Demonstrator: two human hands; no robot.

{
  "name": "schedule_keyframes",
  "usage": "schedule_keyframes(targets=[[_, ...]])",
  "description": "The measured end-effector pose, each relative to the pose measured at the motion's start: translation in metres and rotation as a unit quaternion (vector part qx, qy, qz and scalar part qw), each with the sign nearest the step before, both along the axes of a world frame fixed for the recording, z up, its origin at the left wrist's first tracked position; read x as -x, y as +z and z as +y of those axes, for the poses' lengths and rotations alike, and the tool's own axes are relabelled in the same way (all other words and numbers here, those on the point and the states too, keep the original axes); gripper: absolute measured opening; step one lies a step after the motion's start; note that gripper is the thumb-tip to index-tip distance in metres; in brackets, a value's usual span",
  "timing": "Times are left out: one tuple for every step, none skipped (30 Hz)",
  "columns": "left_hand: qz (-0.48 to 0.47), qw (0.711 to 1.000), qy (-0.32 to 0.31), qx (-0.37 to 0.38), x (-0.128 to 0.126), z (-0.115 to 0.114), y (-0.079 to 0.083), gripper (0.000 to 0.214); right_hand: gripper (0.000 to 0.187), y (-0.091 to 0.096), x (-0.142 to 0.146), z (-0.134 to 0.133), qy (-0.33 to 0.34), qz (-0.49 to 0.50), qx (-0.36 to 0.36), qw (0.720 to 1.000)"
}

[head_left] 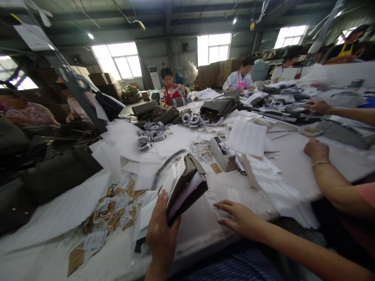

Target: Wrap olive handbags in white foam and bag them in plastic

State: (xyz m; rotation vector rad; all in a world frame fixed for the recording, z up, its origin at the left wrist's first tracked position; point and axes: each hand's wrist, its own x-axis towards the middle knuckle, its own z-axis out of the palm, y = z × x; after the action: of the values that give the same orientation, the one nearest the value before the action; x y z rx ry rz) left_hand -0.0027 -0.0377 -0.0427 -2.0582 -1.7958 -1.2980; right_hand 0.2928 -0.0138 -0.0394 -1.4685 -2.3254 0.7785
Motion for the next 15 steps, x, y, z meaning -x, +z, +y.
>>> schedule_keyframes(targets=[[0.002, 1.0, -0.003, -0.001, 0.0, 0.0, 0.0, 0.078, 0.044, 0.002, 0.003, 0.002, -0.015, 0.006, 0.001, 1.0], [0.002, 1.0, -0.005, 0.0, -0.001, 0.0, -0.001, 0.077, 0.041, 0.004, 0.006, 0.007, -0.042, 0.005, -0.012, 0.999], [0.0, 1.0, -0.006, 0.002, -0.001, 0.0, 0.0, 0.077, 0.039, 0.005, 0.008, 0.014, -0.078, -0.001, -0.032, 0.996], [-0.002, 1.0, -0.005, 0.004, -0.001, 0.0, 0.0, 0.077, 0.037, 0.005, 0.01, 0.024, -0.113, -0.008, -0.052, 0.992], [-0.005, 1.0, -0.003, 0.006, -0.001, 0.0, 0.001, 0.078, 0.036, 0.005, 0.012, 0.035, -0.142, -0.015, -0.07, 0.987], [-0.007, 1.0, -0.001, 0.008, -0.001, 0.0, 0.002, 0.078, 0.036, 0.003, 0.015, 0.047, -0.161, -0.02, -0.079, 0.984], [-0.009, 1.0, 0.003, 0.01, -0.001, 0.0, 0.003, 0.078, 0.036, -0.001, 0.018, 0.06, -0.172, -0.022, -0.079, 0.982], [-0.01, 1.0, 0.005, 0.011, -0.001, 0.0, 0.003, 0.078, 0.037, -0.004, 0.022, 0.073, -0.176, -0.023, -0.073, 0.981], [-0.009, 1.0, 0.006, 0.009, -0.001, 0.0, 0.004, 0.078, 0.035, -0.008, 0.028, 0.086, -0.174, -0.02, -0.065, 0.982], [-0.008, 1.0, 0.006, 0.009, 0.0, 0.0, 0.003, 0.077, 0.031, -0.012, 0.034, 0.099, -0.167, -0.016, -0.058, 0.984], [-0.005, 1.0, 0.006, 0.009, 0.0, 0.0, 0.003, 0.077, 0.027, -0.014, 0.041, 0.111, -0.157, -0.009, -0.053, 0.986], [-0.001, 1.0, 0.005, 0.008, 0.0, 0.0, 0.002, 0.076, 0.024, -0.016, 0.048, 0.123, -0.145, 0.001, -0.052, 0.988], [0.003, 1.0, 0.003, 0.006, 0.001, 0.0, 0.0, 0.076, 0.022, -0.016, 0.055, 0.135, -0.132, 0.014, -0.054, 0.99], [0.009, 1.0, 0.001, 0.003, 0.001, 0.0, -0.001, 0.075, 0.021, -0.015, 0.062, 0.147, -0.12, 0.027, -0.058, 0.991], [0.016, 1.0, -0.003, -0.001, 0.0, 0.0, -0.003, 0.075, 0.022, -0.013, 0.067, 0.157, -0.11, 0.041, -0.063, 0.991]])
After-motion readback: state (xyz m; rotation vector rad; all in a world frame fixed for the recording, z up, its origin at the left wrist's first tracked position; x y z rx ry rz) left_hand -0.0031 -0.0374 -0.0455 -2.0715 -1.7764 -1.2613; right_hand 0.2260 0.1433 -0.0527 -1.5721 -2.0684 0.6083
